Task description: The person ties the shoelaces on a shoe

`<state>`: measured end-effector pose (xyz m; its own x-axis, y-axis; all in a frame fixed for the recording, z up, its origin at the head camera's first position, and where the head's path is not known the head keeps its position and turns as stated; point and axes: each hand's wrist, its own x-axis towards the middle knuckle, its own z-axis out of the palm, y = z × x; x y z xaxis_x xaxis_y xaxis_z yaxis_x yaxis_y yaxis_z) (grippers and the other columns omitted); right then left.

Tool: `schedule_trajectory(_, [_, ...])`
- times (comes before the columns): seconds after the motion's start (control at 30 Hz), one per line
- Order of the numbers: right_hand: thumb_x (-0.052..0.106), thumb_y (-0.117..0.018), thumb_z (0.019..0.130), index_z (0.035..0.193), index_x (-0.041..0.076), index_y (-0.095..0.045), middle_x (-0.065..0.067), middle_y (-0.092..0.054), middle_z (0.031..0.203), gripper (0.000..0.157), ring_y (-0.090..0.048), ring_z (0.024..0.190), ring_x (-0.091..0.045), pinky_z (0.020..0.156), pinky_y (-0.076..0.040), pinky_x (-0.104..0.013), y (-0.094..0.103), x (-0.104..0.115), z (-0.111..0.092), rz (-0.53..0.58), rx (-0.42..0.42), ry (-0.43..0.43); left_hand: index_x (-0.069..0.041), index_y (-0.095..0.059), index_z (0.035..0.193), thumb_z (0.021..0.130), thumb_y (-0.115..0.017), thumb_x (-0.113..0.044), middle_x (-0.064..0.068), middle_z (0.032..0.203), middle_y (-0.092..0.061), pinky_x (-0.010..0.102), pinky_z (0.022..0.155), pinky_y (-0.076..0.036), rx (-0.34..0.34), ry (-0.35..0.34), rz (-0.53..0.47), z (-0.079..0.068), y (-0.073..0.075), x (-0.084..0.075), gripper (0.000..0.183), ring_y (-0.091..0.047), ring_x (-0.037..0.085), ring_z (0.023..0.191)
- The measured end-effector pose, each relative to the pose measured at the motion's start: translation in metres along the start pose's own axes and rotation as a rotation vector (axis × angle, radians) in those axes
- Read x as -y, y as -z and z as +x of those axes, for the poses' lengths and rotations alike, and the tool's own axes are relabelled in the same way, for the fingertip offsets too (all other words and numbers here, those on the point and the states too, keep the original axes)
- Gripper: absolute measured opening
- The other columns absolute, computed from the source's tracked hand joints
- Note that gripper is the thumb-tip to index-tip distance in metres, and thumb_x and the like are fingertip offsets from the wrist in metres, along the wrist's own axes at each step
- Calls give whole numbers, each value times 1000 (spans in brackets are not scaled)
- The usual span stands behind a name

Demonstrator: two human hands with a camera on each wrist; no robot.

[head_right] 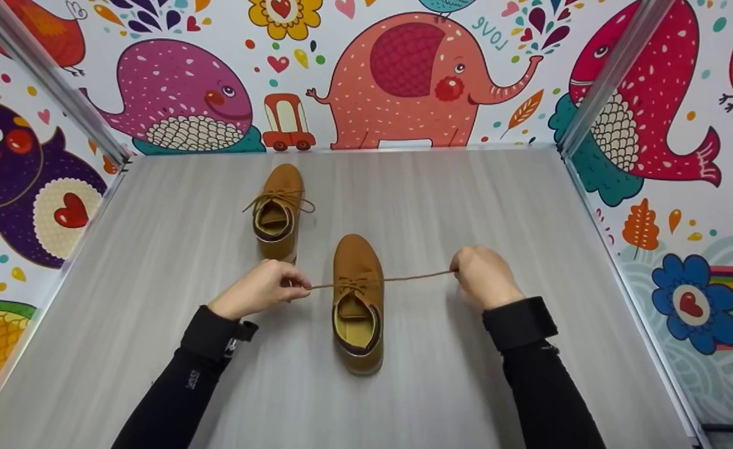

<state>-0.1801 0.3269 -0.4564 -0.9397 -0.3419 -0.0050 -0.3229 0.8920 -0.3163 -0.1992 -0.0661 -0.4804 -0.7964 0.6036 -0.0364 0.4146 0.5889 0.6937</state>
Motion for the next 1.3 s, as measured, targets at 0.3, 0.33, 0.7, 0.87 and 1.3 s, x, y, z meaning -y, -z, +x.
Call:
schedule_trajectory(0.3, [-2, -75, 84, 89, 1, -77, -6, -72, 84, 6, -67, 77, -26, 67, -54, -42, 6, 18, -10, 35, 29, 33, -8, -79, 96, 95, -69, -20, -3, 78, -70, 24, 56, -44, -30, -38, -2, -5, -3, -10, 15, -54, 6, 57])
schedule_trajectory(0.33, [2, -76, 85, 88, 3, -77, -4, -72, 83, 4, -67, 75, -22, 65, -54, -40, 7, 23, -10, 54, 19, 42, -8, -78, 97, 95, -69, -21, -4, 79, -69, 24, 58, -45, -43, -42, -13, -4, -5, -12, 16, -55, 6, 59])
schedule_trajectory(0.7, [18, -80, 85, 82, 19, -75, 14, -67, 77, 6, -61, 66, -3, 58, -51, -24, 9, 84, -2, 331, -215, 174, -12, -77, 99, 96, -68, -23, -5, 88, -71, 24, 64, -47, -249, -100, 22, 12, -24, -34, 14, -60, 8, 72])
schedule_trajectory(0.87, [17, -82, 83, 83, 17, -75, 14, -67, 77, 7, -61, 65, -2, 57, -50, -20, 6, 106, 4, 378, -320, 270, -12, -77, 97, 96, -68, -22, -3, 88, -71, 25, 65, -47, -283, -93, 26, 17, -27, -43, 13, -59, 8, 72])
schedule_trajectory(1.3, [16, -84, 79, 78, 10, -71, 7, -65, 73, 14, -57, 60, -5, 53, -47, -21, -14, 127, 17, 397, -416, 331, -11, -77, 96, 95, -69, -21, -2, 88, -71, 27, 67, -47, -302, -64, 10, 22, -31, -47, 13, -61, 10, 74])
